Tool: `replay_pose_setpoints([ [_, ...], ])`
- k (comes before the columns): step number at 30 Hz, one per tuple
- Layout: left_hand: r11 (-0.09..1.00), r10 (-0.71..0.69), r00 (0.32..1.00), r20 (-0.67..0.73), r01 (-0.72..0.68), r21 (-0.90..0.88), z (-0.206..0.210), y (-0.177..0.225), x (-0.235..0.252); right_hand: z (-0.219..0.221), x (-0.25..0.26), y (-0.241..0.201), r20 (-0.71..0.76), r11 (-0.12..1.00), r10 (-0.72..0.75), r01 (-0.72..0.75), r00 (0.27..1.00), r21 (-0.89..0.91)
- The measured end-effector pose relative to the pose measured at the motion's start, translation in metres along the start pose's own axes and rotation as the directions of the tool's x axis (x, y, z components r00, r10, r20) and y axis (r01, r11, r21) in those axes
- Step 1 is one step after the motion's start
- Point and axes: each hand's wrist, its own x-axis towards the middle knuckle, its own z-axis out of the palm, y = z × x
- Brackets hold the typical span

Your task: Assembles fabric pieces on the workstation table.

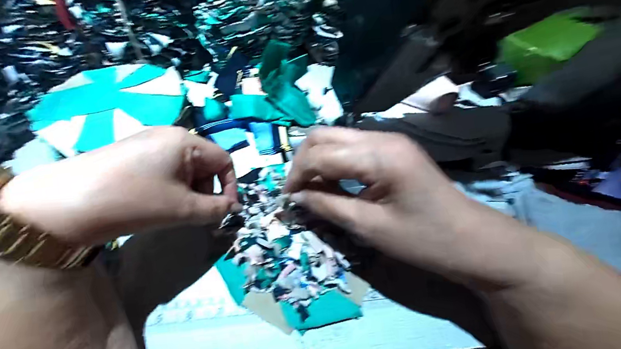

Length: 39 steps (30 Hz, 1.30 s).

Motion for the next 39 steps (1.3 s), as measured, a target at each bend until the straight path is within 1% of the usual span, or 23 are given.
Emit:
replay_pose_setpoints([
  [1,0.997,0.058,0.998,-0.009,-0.059,-0.045,0.000,-0.012,-0.001,-0.001,0.000,-0.001,-0.013,1.000,0.021,-0.021,1.000,0.005],
  [3,0.989,0.135,0.987,0.086,-0.128,-0.079,-0.012,-0.036,0.019,0.002,0.000,0.000,-0.033,1.000,0.019,-0.018,0.999,0.016],
  [4,0.986,0.151,0.981,0.125,-0.141,-0.087,-0.015,-0.043,0.026,0.006,0.000,0.000,-0.035,1.000,0.009,-0.008,0.999,0.022],
  [6,0.994,0.111,0.984,0.140,-0.107,-0.036,-0.015,-0.040,0.026,0.013,0.000,0.000,-0.028,0.999,-0.024,0.025,0.999,0.029],
  [8,0.999,0.036,0.995,0.088,-0.036,0.002,-0.011,-0.018,0.011,0.020,0.000,-0.001,-0.019,0.998,-0.063,0.064,0.998,0.024],
  [9,0.994,0.109,0.990,0.095,-0.108,-0.013,-0.011,-0.017,0.005,0.022,0.001,-0.001,-0.006,0.996,-0.092,0.092,0.996,0.000],
  [10,0.959,0.280,0.948,0.149,-0.271,-0.082,-0.015,-0.034,0.013,0.024,0.001,0.000,0.019,0.992,-0.119,0.119,0.993,-0.046],
  [11,0.883,0.465,0.866,0.185,-0.438,-0.168,-0.018,-0.059,0.033,0.025,0.001,0.001,0.056,0.985,-0.138,0.143,0.989,-0.100],
  [12,0.930,0.364,0.907,0.211,-0.345,-0.124,-0.022,-0.058,0.036,0.025,0.000,0.002,0.099,0.977,-0.148,0.161,0.984,-0.141],
  [13,0.976,0.217,0.953,0.212,-0.211,-0.050,-0.024,-0.050,0.033,0.024,-0.001,0.003,0.135,0.973,-0.149,0.170,0.980,-0.156],
  [14,0.993,0.113,0.976,0.188,-0.116,0.007,-0.023,-0.043,0.031,0.022,-0.001,0.003,0.147,0.975,-0.148,0.169,0.978,-0.146],
  [15,0.998,0.046,0.984,0.170,-0.055,0.043,-0.023,-0.038,0.030,0.019,-0.001,0.003,0.134,0.980,-0.143,0.159,0.981,-0.121],
  [16,0.998,0.015,0.987,0.161,-0.025,0.063,-0.023,-0.037,0.028,0.015,0.000,0.002,0.106,0.985,-0.137,0.147,0.985,-0.093],
  [18,0.997,0.006,0.987,0.161,-0.018,0.073,-0.024,-0.038,0.028,0.005,0.001,0.002,0.038,0.991,-0.117,0.119,0.992,-0.054],
  [21,0.998,0.036,0.983,0.181,-0.044,0.037,-0.024,-0.038,0.027,-0.002,0.000,0.007,-0.007,0.992,-0.086,0.085,0.996,-0.089],
  [24,0.993,0.117,0.969,0.215,-0.108,-0.053,-0.018,-0.037,0.027,0.003,-0.003,0.008,0.065,0.990,-0.066,0.074,0.996,-0.117],
  [26,0.994,0.107,0.960,0.259,-0.097,-0.052,-0.014,-0.032,0.030,0.008,-0.005,0.005,0.127,0.984,-0.066,0.086,0.990,-0.158],
  [27,0.997,0.082,0.955,0.285,-0.080,-0.020,-0.013,-0.029,0.031,0.011,-0.006,0.006,0.137,0.978,-0.079,0.104,0.987,-0.181],
  [29,0.997,0.038,0.952,0.304,-0.056,0.049,-0.011,-0.025,0.032,0.013,-0.005,0.006,0.133,0.970,-0.104,0.130,0.986,-0.204],
  [31,0.996,0.063,0.953,0.296,-0.081,0.049,-0.012,-0.027,0.032,0.011,-0.004,0.005,0.114,0.971,-0.110,0.131,0.987,-0.200],
  [34,0.997,0.063,0.959,0.275,-0.072,0.022,-0.016,-0.027,0.029,0.010,-0.001,0.001,0.025,0.988,-0.105,0.107,0.994,-0.107],
  [36,0.997,0.081,0.963,0.257,-0.082,-0.007,-0.018,-0.031,0.027,0.012,0.001,-0.002,-0.005,0.993,-0.111,0.111,0.994,-0.049],
  [39,0.996,0.089,0.958,0.273,-0.087,-0.020,-0.017,-0.031,0.028,0.021,0.001,-0.001,0.045,0.982,-0.159,0.162,0.986,-0.093],
])
